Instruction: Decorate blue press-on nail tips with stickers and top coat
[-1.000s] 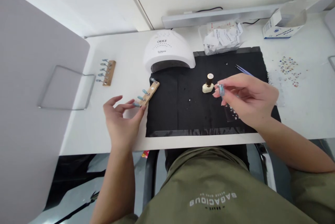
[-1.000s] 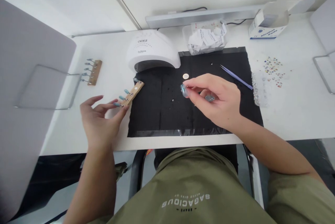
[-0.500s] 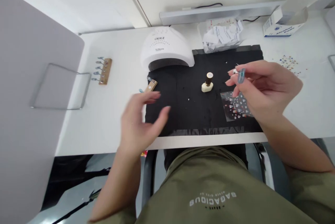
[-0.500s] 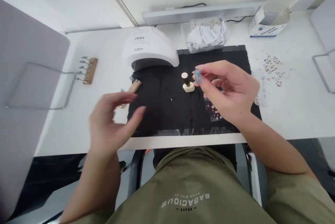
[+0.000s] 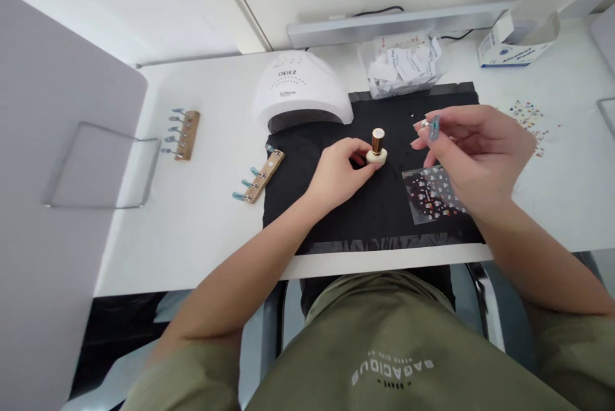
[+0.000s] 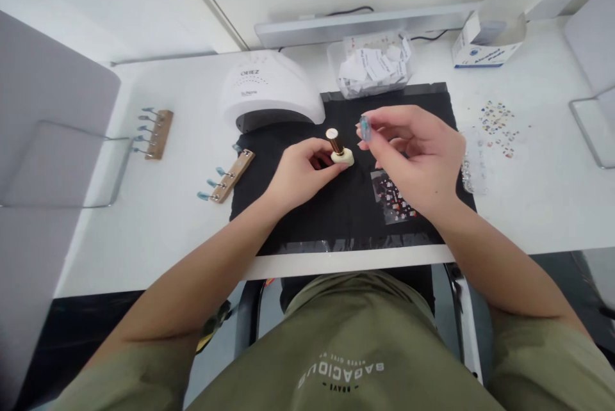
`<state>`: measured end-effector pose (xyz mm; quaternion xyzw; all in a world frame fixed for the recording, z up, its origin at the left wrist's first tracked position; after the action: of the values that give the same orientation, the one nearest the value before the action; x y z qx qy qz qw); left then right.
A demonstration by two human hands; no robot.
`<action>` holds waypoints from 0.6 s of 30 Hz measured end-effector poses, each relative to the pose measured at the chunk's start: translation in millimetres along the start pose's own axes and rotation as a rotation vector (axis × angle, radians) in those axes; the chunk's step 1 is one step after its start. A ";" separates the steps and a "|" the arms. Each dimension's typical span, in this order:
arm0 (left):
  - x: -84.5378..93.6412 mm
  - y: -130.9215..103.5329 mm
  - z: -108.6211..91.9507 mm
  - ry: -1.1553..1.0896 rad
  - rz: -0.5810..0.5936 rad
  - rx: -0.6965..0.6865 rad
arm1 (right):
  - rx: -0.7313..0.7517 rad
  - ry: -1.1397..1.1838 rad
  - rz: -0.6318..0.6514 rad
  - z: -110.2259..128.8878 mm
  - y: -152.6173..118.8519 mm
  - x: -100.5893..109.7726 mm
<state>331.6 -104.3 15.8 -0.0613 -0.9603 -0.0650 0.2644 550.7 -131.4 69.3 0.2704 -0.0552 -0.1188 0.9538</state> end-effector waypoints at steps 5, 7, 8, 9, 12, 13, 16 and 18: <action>23.3 4.5 12.4 0.045 -0.163 0.012 | -0.034 -0.029 0.069 -11.6 -1.0 -3.8; 32.7 6.9 18.0 0.110 -0.220 0.033 | -0.053 -0.044 0.108 -16.9 -2.5 -5.3; 36.1 8.1 20.6 0.139 -0.237 0.046 | -0.062 -0.051 0.125 -19.2 -3.3 -6.1; 38.5 9.3 23.0 0.163 -0.248 0.055 | -0.070 -0.056 0.137 -21.3 -4.1 -6.9; 41.6 11.5 28.2 0.213 -0.245 0.057 | -0.095 -0.060 0.165 -24.7 -5.3 -9.2; 42.3 11.4 29.0 0.217 -0.240 0.054 | -0.102 -0.061 0.169 -24.7 -5.2 -9.9; 48.2 6.9 25.4 0.224 -0.310 0.013 | -0.107 -0.043 0.153 -21.4 -2.8 -10.6; 54.6 -0.1 16.2 0.234 -0.412 -0.055 | -0.096 -0.016 0.120 -17.9 0.2 -9.8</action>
<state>276.9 -97.4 30.1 0.1369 -0.9132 -0.1503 0.3532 544.3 -119.7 53.8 0.2198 -0.0731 -0.0661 0.9706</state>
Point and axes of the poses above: each hand's wrist, its own y-axis towards the middle knuckle, its own x-axis out of the back of the hand, z = x × y, the point moved 1 cm from there along y, towards the middle knuckle, and after that the axes turned 5 degrees about -z, right-handed, at the moved point
